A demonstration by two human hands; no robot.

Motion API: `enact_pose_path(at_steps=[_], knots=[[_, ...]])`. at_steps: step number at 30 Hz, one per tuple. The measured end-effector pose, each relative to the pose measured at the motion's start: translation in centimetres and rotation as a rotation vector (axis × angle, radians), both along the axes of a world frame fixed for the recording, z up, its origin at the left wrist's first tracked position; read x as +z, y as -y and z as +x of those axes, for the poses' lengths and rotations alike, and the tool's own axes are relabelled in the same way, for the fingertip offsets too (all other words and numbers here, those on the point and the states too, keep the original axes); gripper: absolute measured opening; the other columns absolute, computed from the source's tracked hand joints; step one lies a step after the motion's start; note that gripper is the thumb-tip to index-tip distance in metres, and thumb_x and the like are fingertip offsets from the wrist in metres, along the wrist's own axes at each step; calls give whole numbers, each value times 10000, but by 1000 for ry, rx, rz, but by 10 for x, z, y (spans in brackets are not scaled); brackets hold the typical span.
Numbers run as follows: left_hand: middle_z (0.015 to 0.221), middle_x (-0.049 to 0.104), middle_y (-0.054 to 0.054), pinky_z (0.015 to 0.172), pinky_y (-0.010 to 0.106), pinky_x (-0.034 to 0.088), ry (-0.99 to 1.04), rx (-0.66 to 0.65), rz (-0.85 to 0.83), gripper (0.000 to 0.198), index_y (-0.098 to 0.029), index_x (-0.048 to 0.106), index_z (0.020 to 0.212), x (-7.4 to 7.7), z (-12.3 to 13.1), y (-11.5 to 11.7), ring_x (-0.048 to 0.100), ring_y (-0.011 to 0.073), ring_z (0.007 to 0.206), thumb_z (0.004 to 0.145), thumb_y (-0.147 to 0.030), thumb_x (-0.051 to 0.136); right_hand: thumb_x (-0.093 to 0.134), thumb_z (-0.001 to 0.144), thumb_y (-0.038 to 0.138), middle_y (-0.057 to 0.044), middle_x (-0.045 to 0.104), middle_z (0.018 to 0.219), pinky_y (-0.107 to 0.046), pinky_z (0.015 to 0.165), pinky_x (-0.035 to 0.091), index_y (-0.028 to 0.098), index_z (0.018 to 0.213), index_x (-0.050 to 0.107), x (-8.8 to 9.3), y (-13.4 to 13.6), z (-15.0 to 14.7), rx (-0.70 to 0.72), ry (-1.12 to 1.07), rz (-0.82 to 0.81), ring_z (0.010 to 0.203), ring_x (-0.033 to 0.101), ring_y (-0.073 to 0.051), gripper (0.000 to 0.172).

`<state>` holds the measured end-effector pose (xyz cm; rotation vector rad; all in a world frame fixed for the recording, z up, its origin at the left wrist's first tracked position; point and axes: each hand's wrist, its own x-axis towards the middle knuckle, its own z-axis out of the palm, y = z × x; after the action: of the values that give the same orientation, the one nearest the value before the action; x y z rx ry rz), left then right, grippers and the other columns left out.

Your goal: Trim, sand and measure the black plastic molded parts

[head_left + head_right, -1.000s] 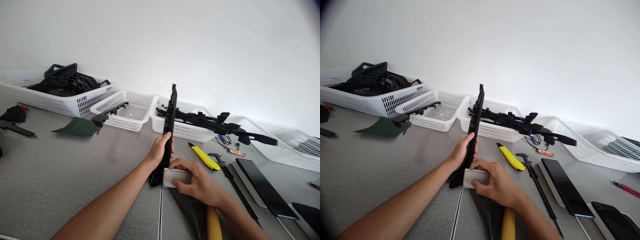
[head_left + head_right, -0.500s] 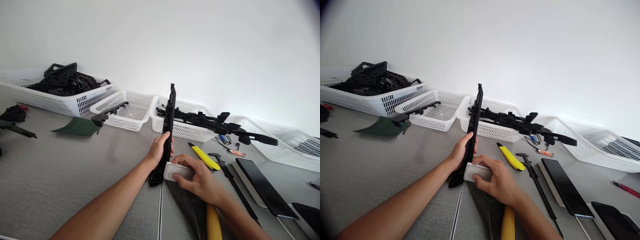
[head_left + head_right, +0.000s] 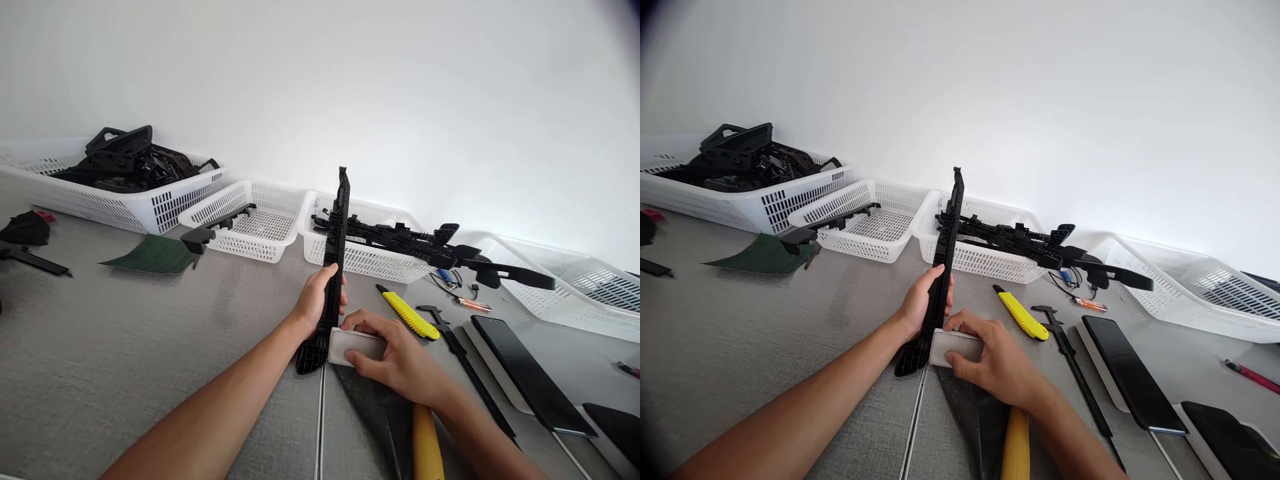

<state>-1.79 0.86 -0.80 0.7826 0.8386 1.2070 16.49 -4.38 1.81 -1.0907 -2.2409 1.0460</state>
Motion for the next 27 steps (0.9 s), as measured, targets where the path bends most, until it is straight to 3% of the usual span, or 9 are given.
enact_pose_path(at_steps=[4,9,14,16,19,24,27], knots=[[553,597,-21,485,237,440,8,1,-1,430,-210,628,792,0,0,0,528,118,439,873,-632,620,680,960,323,-7,751,1022,-303,801,498,252,1147,653,-1,0,-3,-58,-101,13,882,660,-195,202],[547,602,-13,483,244,428,12,3,-1,421,-210,635,782,1,1,1,518,122,439,865,-623,630,702,933,313,17,698,878,-287,678,443,247,1107,672,-2,0,-3,-8,-42,-94,746,593,-170,188],[535,593,0,514,246,421,36,3,19,409,-210,633,746,1,2,3,500,128,483,880,-596,615,731,955,406,-14,735,1006,-310,821,507,247,1153,699,-5,-3,1,-137,-150,-24,912,656,-201,256],[551,595,3,528,253,427,45,-6,30,405,-208,628,733,1,3,3,505,131,496,879,-586,621,746,944,405,-24,748,1061,-315,841,513,249,1148,718,-5,-4,2,-121,-127,-42,963,667,-214,258],[589,594,-1,542,258,423,61,-18,43,403,-208,611,720,1,3,3,509,127,510,880,-577,621,753,931,393,-24,749,1038,-315,810,508,244,1123,736,-5,-5,1,-64,-79,-100,942,664,-215,243],[571,559,-6,545,252,390,72,-36,52,410,-205,588,684,3,3,3,468,116,516,894,-556,596,744,944,442,-24,727,1015,-317,829,508,228,1111,727,-5,-6,1,-185,-157,-40,918,650,-202,272],[565,546,-11,533,254,367,76,-41,53,414,-207,587,685,3,3,3,441,114,510,888,-567,606,743,937,427,-21,726,974,-302,757,501,227,1090,722,-3,-5,1,-98,-114,-115,869,642,-195,253]])
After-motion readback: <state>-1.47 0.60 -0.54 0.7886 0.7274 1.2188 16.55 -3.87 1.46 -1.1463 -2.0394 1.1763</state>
